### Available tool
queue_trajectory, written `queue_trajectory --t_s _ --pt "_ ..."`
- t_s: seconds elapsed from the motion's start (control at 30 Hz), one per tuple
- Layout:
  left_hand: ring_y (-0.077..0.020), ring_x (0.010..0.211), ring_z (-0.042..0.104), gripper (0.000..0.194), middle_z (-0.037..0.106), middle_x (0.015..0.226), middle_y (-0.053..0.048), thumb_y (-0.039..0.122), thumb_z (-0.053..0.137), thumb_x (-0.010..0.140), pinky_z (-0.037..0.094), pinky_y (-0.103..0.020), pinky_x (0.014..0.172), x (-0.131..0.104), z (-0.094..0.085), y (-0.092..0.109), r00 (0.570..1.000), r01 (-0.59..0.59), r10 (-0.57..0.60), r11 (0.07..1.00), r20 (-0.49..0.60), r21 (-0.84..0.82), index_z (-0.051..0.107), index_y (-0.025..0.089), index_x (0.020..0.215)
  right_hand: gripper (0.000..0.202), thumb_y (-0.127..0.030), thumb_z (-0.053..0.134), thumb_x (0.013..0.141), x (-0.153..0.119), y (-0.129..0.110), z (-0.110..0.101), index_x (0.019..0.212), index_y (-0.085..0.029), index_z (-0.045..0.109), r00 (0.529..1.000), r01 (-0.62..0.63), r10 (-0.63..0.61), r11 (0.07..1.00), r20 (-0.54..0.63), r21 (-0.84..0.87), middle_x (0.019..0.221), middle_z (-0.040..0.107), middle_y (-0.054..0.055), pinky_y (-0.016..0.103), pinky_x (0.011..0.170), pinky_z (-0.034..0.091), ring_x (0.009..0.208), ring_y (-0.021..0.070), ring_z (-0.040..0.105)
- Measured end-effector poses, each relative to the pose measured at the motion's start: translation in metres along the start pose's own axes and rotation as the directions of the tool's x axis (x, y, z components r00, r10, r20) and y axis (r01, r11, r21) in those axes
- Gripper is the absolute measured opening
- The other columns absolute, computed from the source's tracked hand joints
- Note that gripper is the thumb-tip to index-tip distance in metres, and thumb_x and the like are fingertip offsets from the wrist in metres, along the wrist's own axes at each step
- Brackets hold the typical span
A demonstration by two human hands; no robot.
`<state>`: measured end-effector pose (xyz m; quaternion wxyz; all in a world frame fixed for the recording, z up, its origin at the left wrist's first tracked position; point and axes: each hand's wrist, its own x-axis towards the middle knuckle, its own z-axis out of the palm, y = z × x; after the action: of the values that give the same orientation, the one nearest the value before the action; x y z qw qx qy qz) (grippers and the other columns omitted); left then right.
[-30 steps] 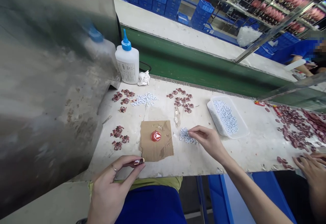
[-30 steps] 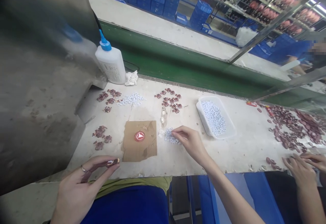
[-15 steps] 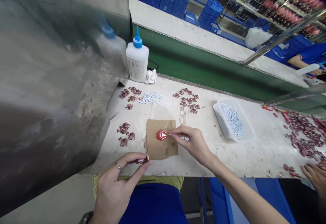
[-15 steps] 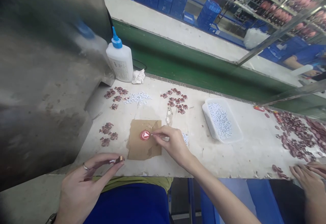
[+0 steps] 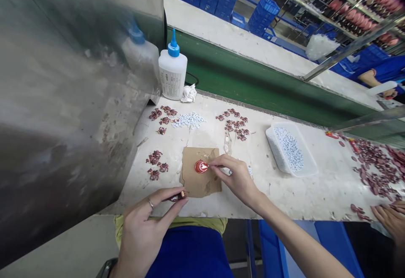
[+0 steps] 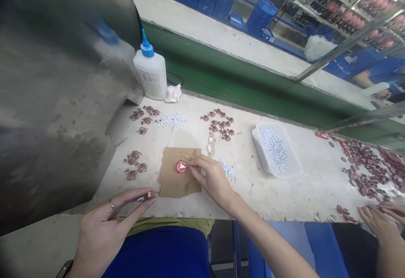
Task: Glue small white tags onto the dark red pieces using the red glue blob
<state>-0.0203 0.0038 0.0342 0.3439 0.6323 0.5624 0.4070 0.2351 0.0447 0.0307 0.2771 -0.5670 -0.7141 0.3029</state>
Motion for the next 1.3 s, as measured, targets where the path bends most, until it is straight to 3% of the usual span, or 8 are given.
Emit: queue_trajectory --t_s 0.23,0.37,0.57,0.7,0.8,1.07,1.3 --pt "-0.0042 0.084 0.075 0.013 0.078 0.096 0.011 0.024 0.077 0.086 0.057 -0.006 0.088 0.003 0.0 0.001 0.996 -0.094 0.094 0.995 -0.002 -0.042 0.075 0.03 0.098 0.017 -0.025 0.059 0.102 0.001 0.001 0.0 0.1 -0.026 0.076 1.0 -0.005 0.005 1.0 0.002 -0.005 0.097 0.077 0.006 0.036 0.079 0.058 0.088 0.0227 0.072" --pt "-0.0051 0.083 0.077 0.014 0.079 0.095 0.011 0.028 0.078 0.086 0.058 -0.005 0.085 0.002 0.002 0.003 0.999 -0.053 0.053 0.998 -0.008 -0.025 0.076 0.031 0.099 0.014 -0.023 0.063 0.099 -0.001 -0.003 -0.001 0.098 -0.025 0.076 0.999 -0.006 0.009 0.999 -0.044 0.049 0.096 0.077 0.006 0.035 0.078 0.059 0.087 0.0221 0.073" --pt "-0.0018 0.081 0.075 0.021 0.078 0.097 0.014 0.018 0.078 0.085 0.056 -0.004 0.086 0.005 0.004 0.022 0.983 -0.18 0.179 0.983 -0.027 -0.025 0.073 0.032 0.1 0.011 -0.015 0.07 0.093 -0.016 -0.047 -0.006 0.094 -0.024 0.077 0.993 0.018 0.021 0.942 -0.113 0.336 0.093 0.079 0.003 0.033 0.078 0.059 0.088 0.0188 0.074" --pt "0.0012 0.083 0.073 0.023 0.077 0.098 0.017 0.018 0.075 0.087 0.054 -0.001 0.088 0.005 0.004 0.029 0.985 -0.172 0.172 0.985 -0.002 -0.021 0.071 0.034 0.103 0.018 -0.008 0.072 0.09 -0.026 -0.074 -0.006 0.097 -0.024 0.077 0.998 0.036 -0.004 0.886 -0.07 0.462 0.095 0.08 0.002 0.033 0.083 0.059 0.093 0.0177 0.075" --pt "0.0022 0.085 0.073 0.023 0.076 0.099 0.018 0.019 0.075 0.088 0.052 0.0 0.091 0.002 0.003 0.028 0.987 -0.158 0.159 0.987 0.019 -0.026 0.071 0.035 0.103 0.018 -0.009 0.072 0.091 -0.027 -0.081 -0.004 0.099 -0.024 0.078 0.999 0.021 -0.003 0.864 -0.038 0.503 0.097 0.08 0.002 0.03 0.082 0.06 0.09 0.0158 0.075" --pt "0.0023 0.082 0.072 0.023 0.076 0.1 0.018 0.02 0.076 0.087 0.054 -0.001 0.089 0.003 0.005 0.026 0.986 -0.162 0.163 0.986 0.023 -0.033 0.071 0.035 0.104 0.017 -0.01 0.073 0.092 -0.027 -0.077 0.001 0.101 -0.023 0.078 0.999 0.043 -0.035 0.873 -0.025 0.486 0.095 0.079 0.001 0.025 0.08 0.06 0.088 0.0131 0.075" --pt "0.0041 0.083 0.072 0.017 0.076 0.099 0.019 0.022 0.076 0.088 0.051 0.002 0.092 -0.001 0.003 0.029 0.978 -0.204 0.205 0.979 -0.03 0.024 0.071 0.034 0.1 0.017 -0.009 0.064 0.099 -0.032 -0.08 0.002 0.112 -0.014 0.073 0.976 0.218 -0.215 0.948 -0.04 0.231 0.1 0.076 0.009 0.026 0.073 0.062 0.086 0.0156 0.074"
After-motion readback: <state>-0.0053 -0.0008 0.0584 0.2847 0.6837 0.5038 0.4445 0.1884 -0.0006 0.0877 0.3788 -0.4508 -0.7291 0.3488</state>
